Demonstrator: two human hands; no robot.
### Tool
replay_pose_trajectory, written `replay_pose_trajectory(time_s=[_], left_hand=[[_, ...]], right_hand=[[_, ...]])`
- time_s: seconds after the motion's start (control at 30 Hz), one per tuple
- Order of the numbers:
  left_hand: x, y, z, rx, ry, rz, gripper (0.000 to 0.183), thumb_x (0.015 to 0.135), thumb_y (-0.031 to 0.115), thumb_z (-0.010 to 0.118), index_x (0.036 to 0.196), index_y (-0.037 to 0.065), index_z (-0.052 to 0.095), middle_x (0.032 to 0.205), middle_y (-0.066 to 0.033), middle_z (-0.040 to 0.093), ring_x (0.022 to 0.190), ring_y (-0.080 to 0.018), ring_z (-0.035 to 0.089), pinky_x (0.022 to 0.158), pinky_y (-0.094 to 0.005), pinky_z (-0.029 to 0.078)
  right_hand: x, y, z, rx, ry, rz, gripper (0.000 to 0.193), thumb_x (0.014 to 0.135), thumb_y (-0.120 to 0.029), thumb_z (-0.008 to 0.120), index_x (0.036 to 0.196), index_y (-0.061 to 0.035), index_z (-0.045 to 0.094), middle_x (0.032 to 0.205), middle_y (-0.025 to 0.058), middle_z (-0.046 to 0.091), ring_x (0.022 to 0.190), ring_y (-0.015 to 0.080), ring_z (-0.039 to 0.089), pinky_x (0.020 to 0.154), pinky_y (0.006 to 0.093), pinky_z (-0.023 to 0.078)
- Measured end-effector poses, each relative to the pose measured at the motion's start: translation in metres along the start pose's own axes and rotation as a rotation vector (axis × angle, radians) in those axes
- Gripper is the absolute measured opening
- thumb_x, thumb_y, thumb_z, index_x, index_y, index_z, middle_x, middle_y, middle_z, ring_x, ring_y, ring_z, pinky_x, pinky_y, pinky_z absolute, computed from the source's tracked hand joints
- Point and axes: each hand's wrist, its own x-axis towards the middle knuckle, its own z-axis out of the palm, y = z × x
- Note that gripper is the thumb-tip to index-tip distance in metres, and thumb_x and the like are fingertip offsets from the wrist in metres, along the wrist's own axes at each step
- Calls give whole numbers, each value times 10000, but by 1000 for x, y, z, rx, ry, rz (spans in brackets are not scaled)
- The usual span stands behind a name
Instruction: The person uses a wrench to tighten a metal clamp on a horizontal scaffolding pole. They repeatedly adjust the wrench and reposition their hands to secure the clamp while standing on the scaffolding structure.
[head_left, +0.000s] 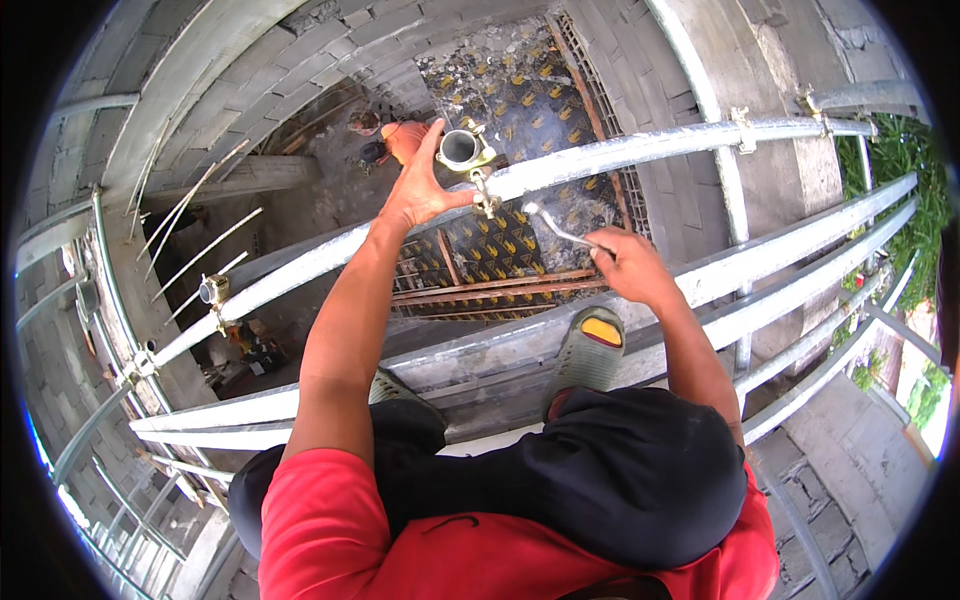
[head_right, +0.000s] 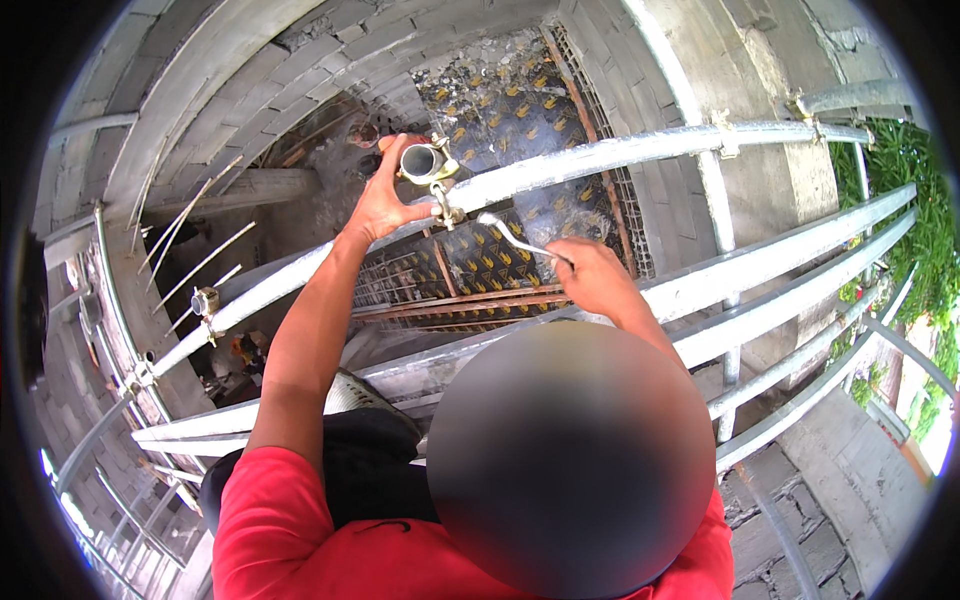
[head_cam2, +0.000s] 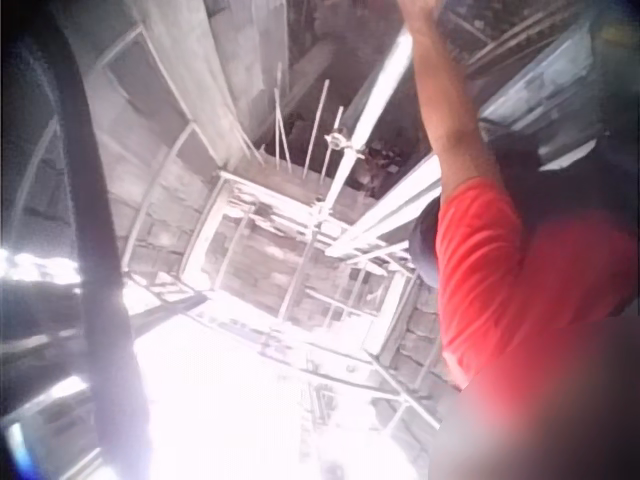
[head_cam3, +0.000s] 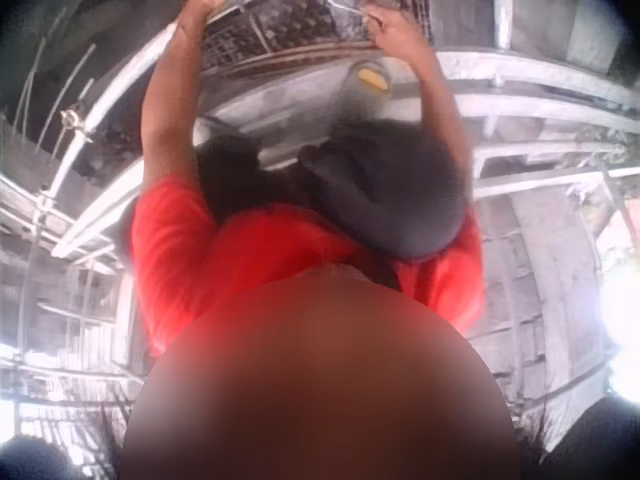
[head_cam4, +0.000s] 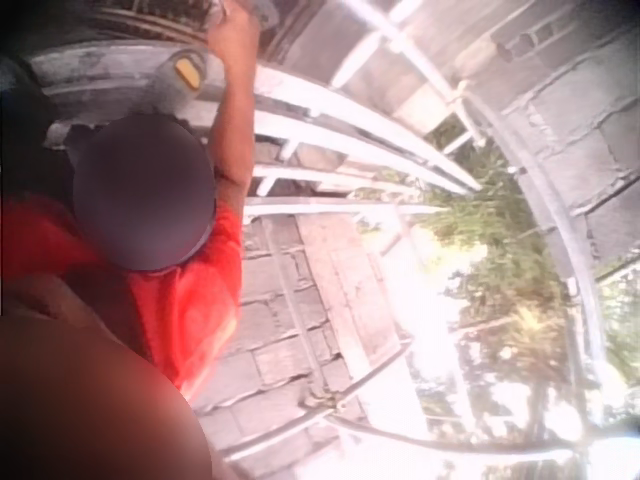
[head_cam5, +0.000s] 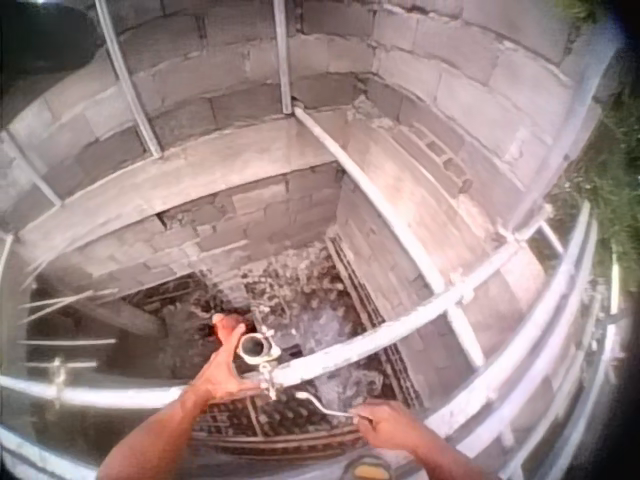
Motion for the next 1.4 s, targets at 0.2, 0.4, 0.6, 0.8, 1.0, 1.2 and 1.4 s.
replay_pose_trajectory(time_s=[0.2,0.4,0.6,0.8,1.0,1.2,1.4], left_hand=[[-3,-9,10,59,37,59,1299,516,371,960,1535,42,225,1565,-158,314,1446,-293,316,1203,-396,268],[-2,-13,14,66,67,70,1279,505,383,963,1526,71,259,1542,-142,347,1434,-293,336,1193,-394,291],[-1,-17,16,48,57,29,1246,501,414,957,1510,105,296,1527,-138,364,1419,-303,360,1180,-397,315],[1,-19,17,41,72,69,1205,504,403,955,1491,118,325,1506,-134,389,1399,-308,390,1164,-408,340],[0,-15,15,28,61,42,1191,501,390,958,1486,131,340,1490,-119,410,1389,-303,405,1158,-408,352],[-2,-11,14,54,84,47,1187,499,392,956,1483,130,346,1495,-130,398,1389,-304,403,1161,-406,346],[-1,-13,14,44,70,39,1191,500,420,956,1479,118,347,1490,-138,400,1387,-314,402,1158,-405,346]], right_hand=[[12,-45,3,-416,-65,-134,316,888,-82,535,1167,-107,682,1032,159,675,941,354,671,848,472,520],[29,-78,0,-566,-158,-108,319,883,-64,539,1160,-91,695,1036,178,665,893,361,673,802,462,524],[38,-97,-3,-596,-125,-124,317,843,-50,540,1108,-78,711,993,184,675,873,357,683,795,467,523],[44,-121,-6,-715,-200,-91,245,858,-66,525,988,-92,731,968,155,689,885,318,692,789,452,515],[74,-81,-23,-654,-185,-172,294,880,-76,552,1084,-156,749,1057,141,710,970,285,685,885,450,507],[106,24,27,63,-318,48,240,905,-83,646,1124,-133,733,1099,125,715,995,264,680,900,353,512],[74,56,111,155,-249,-18,160,905,-54,612,1027,-31,714,1031,163,698,969,304,662,878,379,505]])
